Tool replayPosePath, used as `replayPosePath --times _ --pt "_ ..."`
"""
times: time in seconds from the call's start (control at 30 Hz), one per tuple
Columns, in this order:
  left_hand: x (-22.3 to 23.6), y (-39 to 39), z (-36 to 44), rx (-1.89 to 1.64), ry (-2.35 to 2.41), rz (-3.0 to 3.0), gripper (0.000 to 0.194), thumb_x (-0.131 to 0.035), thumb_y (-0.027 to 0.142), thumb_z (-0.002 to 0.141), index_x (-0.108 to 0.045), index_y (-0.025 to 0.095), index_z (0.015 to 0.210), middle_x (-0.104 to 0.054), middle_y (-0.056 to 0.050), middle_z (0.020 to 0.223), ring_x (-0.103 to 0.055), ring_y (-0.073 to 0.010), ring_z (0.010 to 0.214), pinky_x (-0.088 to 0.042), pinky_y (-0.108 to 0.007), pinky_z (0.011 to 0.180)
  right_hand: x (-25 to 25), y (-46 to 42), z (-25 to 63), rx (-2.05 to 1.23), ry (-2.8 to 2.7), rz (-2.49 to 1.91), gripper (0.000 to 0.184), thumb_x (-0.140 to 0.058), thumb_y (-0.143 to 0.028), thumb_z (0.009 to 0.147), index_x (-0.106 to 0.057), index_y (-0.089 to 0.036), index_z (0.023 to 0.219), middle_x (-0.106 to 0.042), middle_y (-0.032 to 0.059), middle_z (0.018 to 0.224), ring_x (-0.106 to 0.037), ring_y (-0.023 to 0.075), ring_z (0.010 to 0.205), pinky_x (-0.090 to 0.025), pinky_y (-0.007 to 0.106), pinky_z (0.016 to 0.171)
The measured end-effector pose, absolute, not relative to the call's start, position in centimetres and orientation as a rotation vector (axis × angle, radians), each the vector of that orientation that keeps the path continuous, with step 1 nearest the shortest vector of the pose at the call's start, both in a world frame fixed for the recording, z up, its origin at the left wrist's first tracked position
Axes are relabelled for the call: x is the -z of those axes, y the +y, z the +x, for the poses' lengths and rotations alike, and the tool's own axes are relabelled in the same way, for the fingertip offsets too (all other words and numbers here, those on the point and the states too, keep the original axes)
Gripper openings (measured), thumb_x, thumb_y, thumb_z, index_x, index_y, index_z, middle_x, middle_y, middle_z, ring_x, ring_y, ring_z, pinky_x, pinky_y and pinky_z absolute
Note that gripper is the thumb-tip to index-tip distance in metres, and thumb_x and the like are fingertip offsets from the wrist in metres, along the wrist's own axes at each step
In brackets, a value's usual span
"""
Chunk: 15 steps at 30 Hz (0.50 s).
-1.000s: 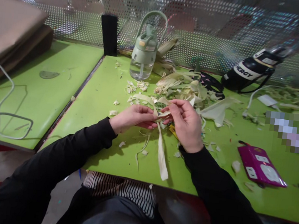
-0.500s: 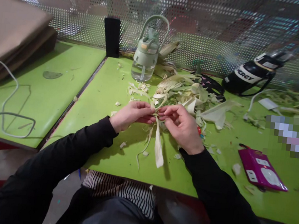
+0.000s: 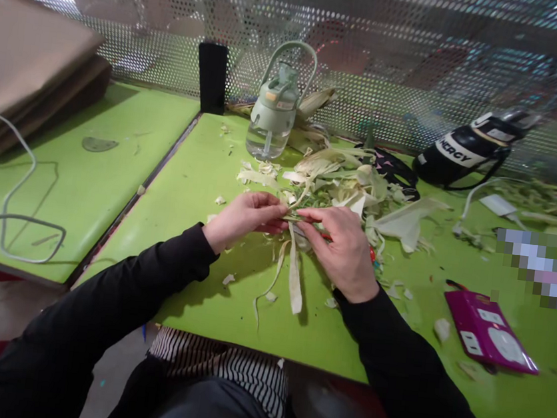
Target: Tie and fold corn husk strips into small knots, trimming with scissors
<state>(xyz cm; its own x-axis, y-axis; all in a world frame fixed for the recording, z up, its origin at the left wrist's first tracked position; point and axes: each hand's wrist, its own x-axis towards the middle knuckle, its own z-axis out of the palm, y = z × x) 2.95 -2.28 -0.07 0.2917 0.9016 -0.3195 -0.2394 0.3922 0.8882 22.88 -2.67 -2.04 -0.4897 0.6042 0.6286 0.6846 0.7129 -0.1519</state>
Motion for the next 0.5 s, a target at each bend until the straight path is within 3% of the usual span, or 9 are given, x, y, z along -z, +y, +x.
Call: replayPosePath --times 0.27,0.5 --pt "0.55 -2.38 2.6 -0.863 0.881 0.864 0.007 -0.068 0.013 0.09 -0.063 0.01 0.085 -0.071 -0.001 0.074 -0.068 -0.0067 0.067 -0.055 -0.027 0.081 2.02 -2.7 22.74 0.109 -2.251 -0.952 0.006 -0.061 -0.024 0.096 -0.066 -0.02 0.098 -0.074 0.0057 0.087 -0.063 0.0219 0.08 -0.046 0.037 0.073" --pt "0.58 -2.34 2.41 -0.898 0.894 0.896 0.009 -0.068 0.006 0.087 -0.061 0.01 0.082 -0.071 -0.001 0.074 -0.067 -0.0065 0.067 -0.056 -0.026 0.081 1.83 -2.55 22.62 0.324 -2.28 -0.8 0.01 -0.067 -0.026 0.093 -0.063 -0.02 0.1 -0.074 0.003 0.087 -0.061 0.0203 0.079 -0.044 0.036 0.073"
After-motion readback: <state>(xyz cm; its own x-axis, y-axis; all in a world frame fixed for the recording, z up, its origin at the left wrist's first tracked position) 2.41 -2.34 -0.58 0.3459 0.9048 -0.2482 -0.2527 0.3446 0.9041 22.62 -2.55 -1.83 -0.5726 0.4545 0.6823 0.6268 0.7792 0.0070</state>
